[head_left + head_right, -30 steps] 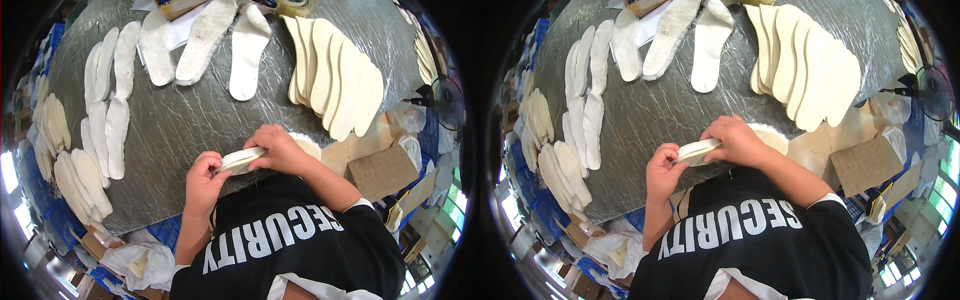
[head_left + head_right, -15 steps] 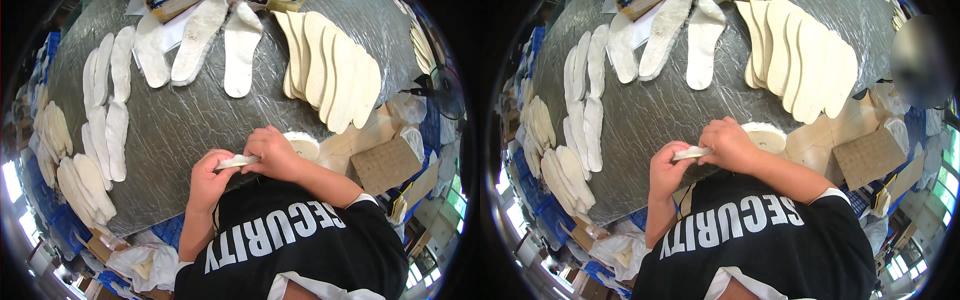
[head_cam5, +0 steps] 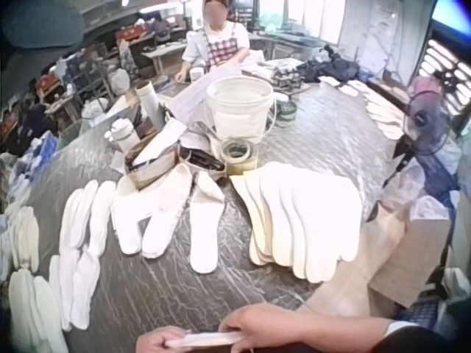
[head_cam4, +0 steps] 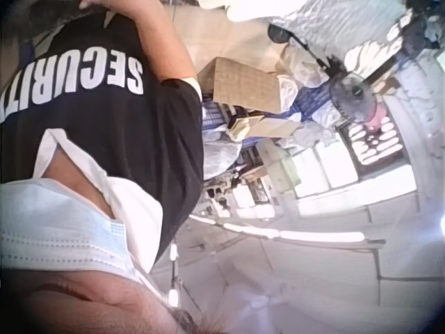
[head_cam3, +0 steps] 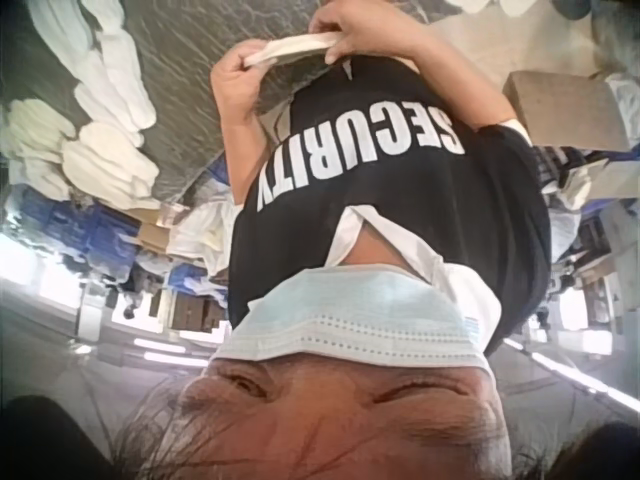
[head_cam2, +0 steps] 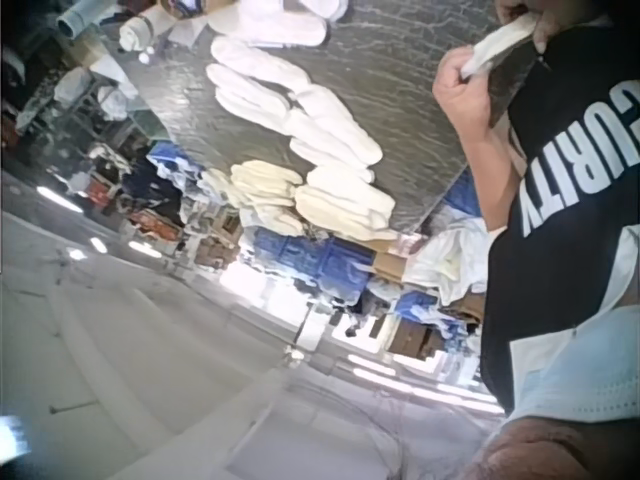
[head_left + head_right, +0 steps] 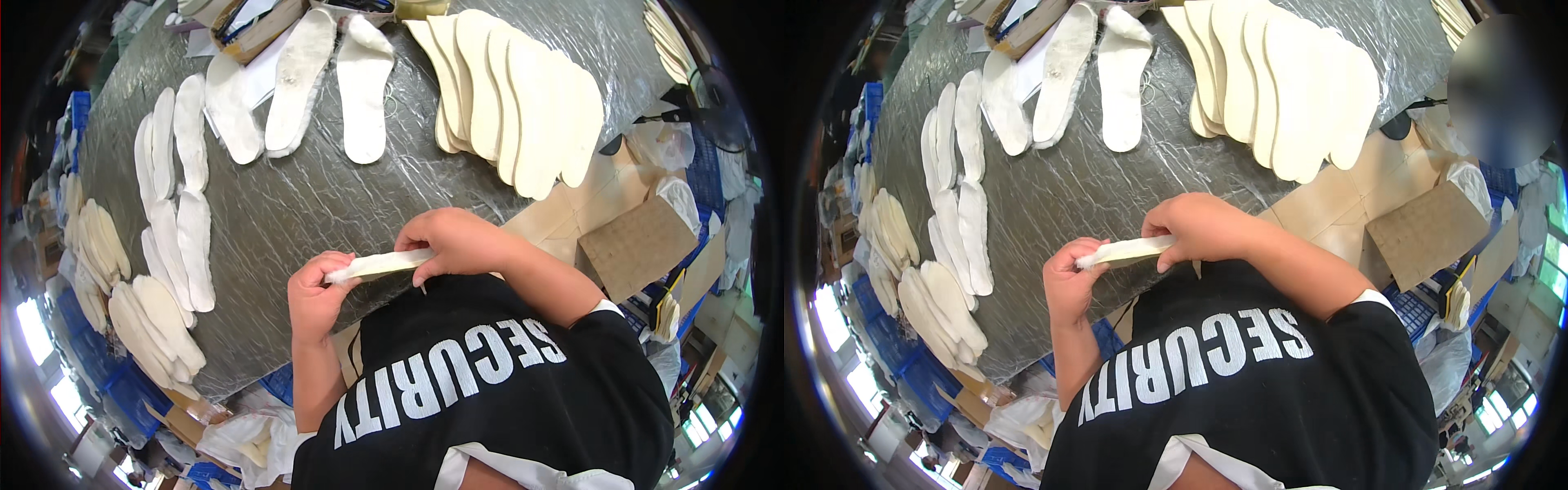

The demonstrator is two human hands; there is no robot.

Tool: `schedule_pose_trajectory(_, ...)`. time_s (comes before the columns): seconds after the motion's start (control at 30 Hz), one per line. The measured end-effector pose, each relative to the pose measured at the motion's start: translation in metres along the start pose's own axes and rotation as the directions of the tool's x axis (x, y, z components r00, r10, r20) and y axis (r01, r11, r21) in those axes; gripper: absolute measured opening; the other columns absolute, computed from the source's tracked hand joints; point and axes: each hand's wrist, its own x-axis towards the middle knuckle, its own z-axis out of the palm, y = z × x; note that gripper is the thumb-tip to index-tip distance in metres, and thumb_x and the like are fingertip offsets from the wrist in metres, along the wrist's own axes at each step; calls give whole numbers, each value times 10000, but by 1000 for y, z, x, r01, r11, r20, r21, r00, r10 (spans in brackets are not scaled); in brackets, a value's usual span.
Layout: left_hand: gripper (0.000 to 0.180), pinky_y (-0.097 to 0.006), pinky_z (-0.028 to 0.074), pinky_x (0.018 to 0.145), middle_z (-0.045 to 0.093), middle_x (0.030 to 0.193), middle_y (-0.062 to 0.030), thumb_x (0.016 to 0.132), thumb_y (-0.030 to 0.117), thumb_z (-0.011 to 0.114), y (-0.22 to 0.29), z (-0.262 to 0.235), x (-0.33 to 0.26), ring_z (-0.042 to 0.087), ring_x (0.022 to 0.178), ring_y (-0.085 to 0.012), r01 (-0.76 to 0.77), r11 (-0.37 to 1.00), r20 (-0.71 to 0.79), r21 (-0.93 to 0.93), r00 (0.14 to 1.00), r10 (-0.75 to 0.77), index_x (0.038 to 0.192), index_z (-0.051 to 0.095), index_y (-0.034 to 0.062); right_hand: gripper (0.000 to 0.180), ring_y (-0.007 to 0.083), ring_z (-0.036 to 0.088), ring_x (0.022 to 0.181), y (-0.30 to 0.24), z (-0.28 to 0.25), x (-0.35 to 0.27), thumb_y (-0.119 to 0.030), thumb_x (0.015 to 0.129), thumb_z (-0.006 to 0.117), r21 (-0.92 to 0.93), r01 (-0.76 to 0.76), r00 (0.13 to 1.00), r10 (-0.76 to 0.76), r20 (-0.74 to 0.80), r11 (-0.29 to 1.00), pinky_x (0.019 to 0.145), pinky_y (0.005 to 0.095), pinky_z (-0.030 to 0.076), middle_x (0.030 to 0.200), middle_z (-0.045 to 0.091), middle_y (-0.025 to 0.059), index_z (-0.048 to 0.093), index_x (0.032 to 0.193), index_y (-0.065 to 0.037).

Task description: The worker matches and layers foam insoles with furry lining material for shoe manufacturing.

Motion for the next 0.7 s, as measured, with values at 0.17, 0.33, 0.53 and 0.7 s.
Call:
schedule_pose_trajectory(0.17,221,-417,470,939,665,874,-98,653,-128,731,10,1,2,631,896,-225,-115,993,68,-1,991,115,805,631,-1,381,287,635,837,5,11,-3,-244,652,828,57,87,994,-82,-75,995,727,372,480,879,665,113,667,936,-49)
schedule_pose_trajectory(0.33,206,-460,425,986,680,858,-87,662,-97,740,15,5,4,632,902,-228,-154,987,133,39,980,148,788,629,22,338,278,632,831,10,25,-2,-221,670,824,171,98,990,-80,-112,980,711,371,479,873,659,109,667,903,-33)
schedule_pose_trajectory(0.53,183,-462,397,1010,681,857,-68,673,-78,737,12,3,6,632,902,-221,-172,981,173,94,973,154,787,640,26,237,270,628,680,13,39,2,-147,705,794,245,20,995,4,-97,969,610,367,471,741,645,117,655,833,-6)
schedule_pose_trajectory(0.7,190,-467,423,992,673,868,-80,663,-89,725,5,-3,8,628,903,-229,-181,975,172,127,972,158,796,645,22,198,292,622,655,16,53,5,-148,740,768,165,97,975,-61,-213,981,608,378,471,714,641,142,649,809,-6)
